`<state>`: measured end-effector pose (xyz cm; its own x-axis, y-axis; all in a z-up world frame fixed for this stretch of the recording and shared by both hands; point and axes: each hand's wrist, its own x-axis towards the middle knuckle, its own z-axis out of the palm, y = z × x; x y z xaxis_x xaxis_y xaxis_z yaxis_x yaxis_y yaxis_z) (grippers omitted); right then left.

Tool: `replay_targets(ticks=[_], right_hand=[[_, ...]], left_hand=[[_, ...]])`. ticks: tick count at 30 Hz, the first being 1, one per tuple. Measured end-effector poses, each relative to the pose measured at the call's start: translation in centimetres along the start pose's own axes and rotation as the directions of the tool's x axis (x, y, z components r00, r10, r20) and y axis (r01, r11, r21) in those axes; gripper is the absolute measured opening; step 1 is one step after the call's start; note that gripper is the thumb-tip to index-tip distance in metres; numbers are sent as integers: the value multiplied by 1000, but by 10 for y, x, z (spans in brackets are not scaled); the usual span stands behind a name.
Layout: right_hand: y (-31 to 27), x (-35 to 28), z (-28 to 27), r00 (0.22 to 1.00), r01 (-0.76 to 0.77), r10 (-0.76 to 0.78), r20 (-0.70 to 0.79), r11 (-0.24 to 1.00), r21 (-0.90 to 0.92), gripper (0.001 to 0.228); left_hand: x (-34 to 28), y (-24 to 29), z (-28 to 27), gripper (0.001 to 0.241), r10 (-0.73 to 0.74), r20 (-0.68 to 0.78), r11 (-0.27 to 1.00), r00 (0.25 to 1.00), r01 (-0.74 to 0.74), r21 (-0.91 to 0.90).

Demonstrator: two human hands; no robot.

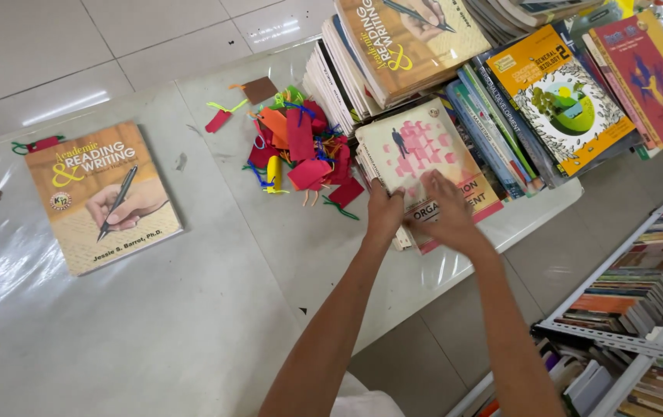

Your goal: Placing colored paper bookmarks or tags into various textbooks on a work table.

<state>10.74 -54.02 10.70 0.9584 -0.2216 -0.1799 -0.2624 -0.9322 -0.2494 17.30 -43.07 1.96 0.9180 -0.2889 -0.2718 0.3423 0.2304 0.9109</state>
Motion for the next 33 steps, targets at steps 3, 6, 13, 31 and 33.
replay_targets(ticks=[3,6,13,31,33], right_hand=[[63,19,-3,980,34,81,-183,835,549,73],[81,23,-3,917,-83,235,-323,903,421,77],[14,-33,27,931,-259,322,-172,915,309,83],[-235,-139,233,967,-232,131,217,800,554,44],[-235,-138,252,985,-154,101,137,876,458,52]], left_hand=[[-10,18,-5,48,-56,-27,996,998,57,72],[-16,-12,-18,54,-14,2,999,1000,14,-50],[-89,-13,-117,52,-150,105,972,983,166,-168],[-281,-61,-407,43,168,-536,593,828,350,725],[-288,-7,-392,66,204,-644,608,737,420,674]])
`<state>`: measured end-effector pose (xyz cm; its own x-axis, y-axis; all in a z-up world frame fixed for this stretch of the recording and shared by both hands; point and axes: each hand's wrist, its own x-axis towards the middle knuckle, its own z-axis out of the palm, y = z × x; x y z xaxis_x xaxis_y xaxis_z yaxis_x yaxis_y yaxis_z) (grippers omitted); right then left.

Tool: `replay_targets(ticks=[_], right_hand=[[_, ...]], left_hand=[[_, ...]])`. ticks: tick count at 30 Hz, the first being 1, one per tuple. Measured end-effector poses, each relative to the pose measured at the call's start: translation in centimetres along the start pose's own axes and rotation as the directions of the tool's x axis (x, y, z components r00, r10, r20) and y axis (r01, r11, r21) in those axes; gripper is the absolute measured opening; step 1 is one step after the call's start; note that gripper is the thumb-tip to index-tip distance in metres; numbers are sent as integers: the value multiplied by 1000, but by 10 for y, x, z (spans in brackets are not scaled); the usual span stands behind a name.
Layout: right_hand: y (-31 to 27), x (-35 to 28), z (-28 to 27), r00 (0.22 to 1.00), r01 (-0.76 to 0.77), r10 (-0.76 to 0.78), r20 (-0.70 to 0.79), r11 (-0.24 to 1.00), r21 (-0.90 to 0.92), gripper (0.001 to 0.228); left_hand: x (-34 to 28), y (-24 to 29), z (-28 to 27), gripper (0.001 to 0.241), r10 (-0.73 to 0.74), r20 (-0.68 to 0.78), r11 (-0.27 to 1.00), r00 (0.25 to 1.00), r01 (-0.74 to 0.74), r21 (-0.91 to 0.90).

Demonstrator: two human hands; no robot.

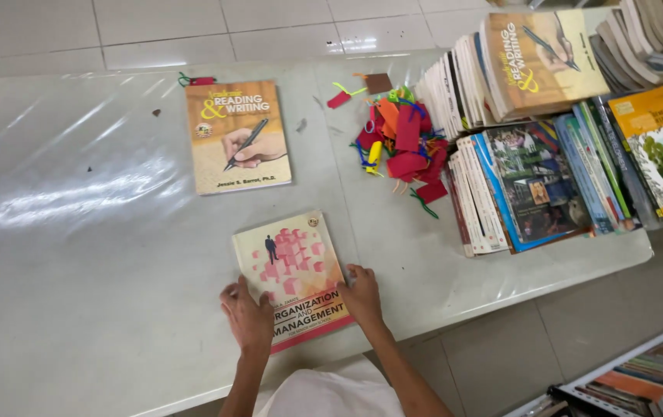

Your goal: Placing colored paper bookmarks or tags into various textbooks on a work table.

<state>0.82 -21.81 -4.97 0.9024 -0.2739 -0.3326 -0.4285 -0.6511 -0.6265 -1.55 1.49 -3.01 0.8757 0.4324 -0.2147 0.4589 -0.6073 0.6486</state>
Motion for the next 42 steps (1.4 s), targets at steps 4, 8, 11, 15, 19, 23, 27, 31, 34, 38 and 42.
replay_targets(ticks=[4,8,11,15,19,23,27,31,34,38,42], right_hand=[[10,-1,22,996,4,-7,86,999,35,59],[-3,-11,15,992,53,-45,117,997,-59,60],[-5,-15,15,989,49,-38,145,996,-77,60],[-2,-15,15,985,54,-37,168,994,-95,71],[-13,-22,9,980,75,-58,193,994,-83,78],[-36,-32,-6,977,4,1,212,1000,-25,68],[-29,-37,-6,995,41,-44,88,999,35,52],[-28,-40,0,982,80,-134,130,931,357,41],[-67,-61,-12,891,-329,-61,450,596,733,51],[-48,-71,24,725,9,-413,551,806,593,55],[-36,-64,66,624,363,-562,543,824,436,50]], left_hand=[[4,-3,-4,75,-73,79,993,994,80,-83],[10,-15,2,73,-51,97,989,994,63,-135],[10,-23,1,72,-37,96,986,995,52,-161],[10,-14,-12,69,-85,122,952,989,116,-284],[5,-8,-20,67,-76,121,953,990,108,-284],[7,-18,-10,67,18,67,950,998,4,-313],[4,-8,-16,62,32,-6,937,999,-32,-348],[-22,61,-58,40,62,-79,905,995,-89,-415],[-55,120,-84,36,171,89,705,981,-59,-707],[-76,150,-59,37,405,263,798,876,-198,-569],[-43,105,-2,57,222,335,974,916,-226,-28]])
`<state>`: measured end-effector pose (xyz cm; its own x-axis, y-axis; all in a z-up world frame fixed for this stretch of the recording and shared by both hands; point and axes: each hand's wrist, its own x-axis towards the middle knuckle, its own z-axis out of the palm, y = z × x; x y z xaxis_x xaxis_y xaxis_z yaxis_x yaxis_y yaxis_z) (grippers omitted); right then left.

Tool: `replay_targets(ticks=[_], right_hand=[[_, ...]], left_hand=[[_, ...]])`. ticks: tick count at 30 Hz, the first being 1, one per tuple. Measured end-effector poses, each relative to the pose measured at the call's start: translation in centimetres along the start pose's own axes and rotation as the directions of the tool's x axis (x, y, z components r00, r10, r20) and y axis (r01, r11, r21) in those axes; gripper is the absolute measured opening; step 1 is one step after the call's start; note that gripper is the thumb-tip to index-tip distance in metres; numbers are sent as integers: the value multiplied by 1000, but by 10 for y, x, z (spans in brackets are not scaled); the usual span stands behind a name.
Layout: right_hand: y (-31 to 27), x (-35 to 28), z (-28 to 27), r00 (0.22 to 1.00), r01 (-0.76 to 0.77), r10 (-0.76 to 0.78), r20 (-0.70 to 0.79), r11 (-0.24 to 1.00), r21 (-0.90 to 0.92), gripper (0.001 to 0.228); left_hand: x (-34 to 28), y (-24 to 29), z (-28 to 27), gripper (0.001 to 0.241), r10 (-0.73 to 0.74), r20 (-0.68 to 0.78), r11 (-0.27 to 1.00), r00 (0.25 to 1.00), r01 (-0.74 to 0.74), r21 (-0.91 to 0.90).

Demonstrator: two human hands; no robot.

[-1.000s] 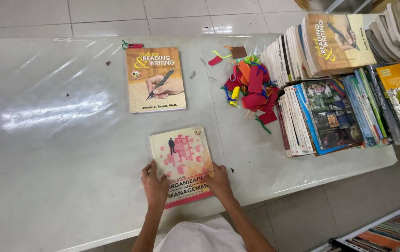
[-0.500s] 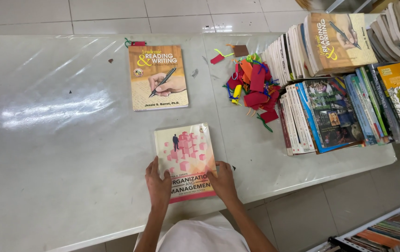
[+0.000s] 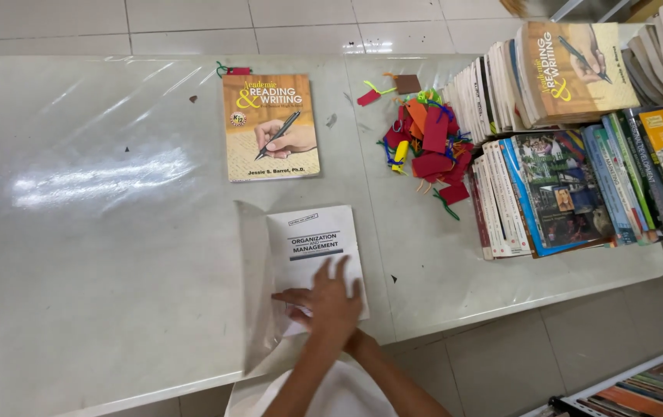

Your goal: Placing colored paper bookmarks or tags into various textbooks on a work table.

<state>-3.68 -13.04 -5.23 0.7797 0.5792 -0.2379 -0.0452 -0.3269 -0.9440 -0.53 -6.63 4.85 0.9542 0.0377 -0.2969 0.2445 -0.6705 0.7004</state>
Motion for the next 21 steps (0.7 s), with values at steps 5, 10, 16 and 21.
replay_targets(ticks=[5,10,16,21], right_hand=[[-27,6,-10,993,-6,-29,-116,957,-291,59],[-33,9,-48,970,-121,12,-243,890,-440,33],[-3,3,-119,893,-301,105,-438,862,-408,28],[31,13,-188,838,-376,98,-536,817,-438,30]], left_hand=[[14,-86,-22,57,-76,-170,993,983,89,75],[18,-113,-50,54,-170,-213,983,962,151,-104],[29,-114,-58,50,-329,-146,928,933,290,-235],[41,-85,-56,45,-326,-139,944,935,313,-107]])
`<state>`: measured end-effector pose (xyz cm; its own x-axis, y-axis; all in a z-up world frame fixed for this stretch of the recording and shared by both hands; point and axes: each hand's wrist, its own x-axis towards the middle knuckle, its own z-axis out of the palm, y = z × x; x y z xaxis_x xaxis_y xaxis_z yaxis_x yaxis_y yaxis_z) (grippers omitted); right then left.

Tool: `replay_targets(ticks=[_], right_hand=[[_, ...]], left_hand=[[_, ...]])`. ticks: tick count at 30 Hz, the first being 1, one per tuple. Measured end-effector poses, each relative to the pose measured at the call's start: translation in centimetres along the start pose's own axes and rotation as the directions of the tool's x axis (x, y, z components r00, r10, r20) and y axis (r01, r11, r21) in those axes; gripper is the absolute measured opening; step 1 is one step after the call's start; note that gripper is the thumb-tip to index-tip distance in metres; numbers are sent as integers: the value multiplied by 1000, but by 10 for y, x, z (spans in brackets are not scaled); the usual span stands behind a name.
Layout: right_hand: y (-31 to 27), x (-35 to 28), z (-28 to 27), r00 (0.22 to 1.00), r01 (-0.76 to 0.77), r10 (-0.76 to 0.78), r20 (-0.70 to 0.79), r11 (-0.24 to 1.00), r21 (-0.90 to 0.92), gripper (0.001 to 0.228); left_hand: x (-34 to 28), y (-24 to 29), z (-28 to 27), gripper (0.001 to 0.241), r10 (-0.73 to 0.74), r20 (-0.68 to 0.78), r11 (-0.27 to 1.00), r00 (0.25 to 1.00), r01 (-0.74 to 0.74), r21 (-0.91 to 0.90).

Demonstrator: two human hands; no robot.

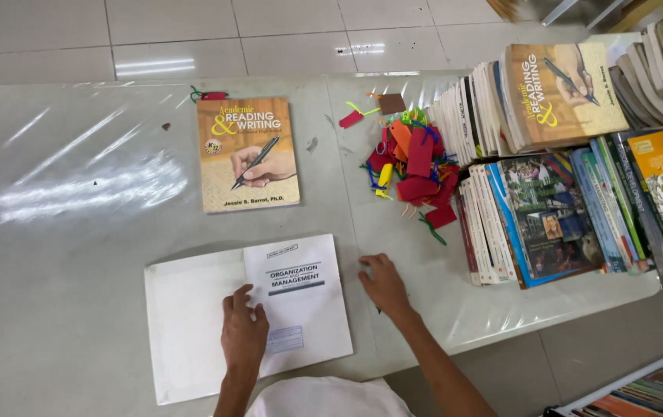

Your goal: Placing colored paper bookmarks or tags into various textbooks on a work table.

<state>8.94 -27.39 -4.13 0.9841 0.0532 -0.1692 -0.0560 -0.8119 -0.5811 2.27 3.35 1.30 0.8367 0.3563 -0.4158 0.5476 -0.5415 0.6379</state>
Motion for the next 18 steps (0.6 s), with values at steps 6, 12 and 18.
replay_targets(ticks=[6,12,18], right_hand=[[18,93,-51,964,-174,185,-190,982,73,31],[-2,176,-73,865,-428,397,-307,903,-40,34],[8,186,-55,846,-476,433,-311,876,-75,23]], left_hand=[[15,50,43,36,144,42,975,989,-135,-177],[30,104,75,28,114,211,948,971,-43,-317],[40,125,88,27,117,292,928,949,0,-373]])
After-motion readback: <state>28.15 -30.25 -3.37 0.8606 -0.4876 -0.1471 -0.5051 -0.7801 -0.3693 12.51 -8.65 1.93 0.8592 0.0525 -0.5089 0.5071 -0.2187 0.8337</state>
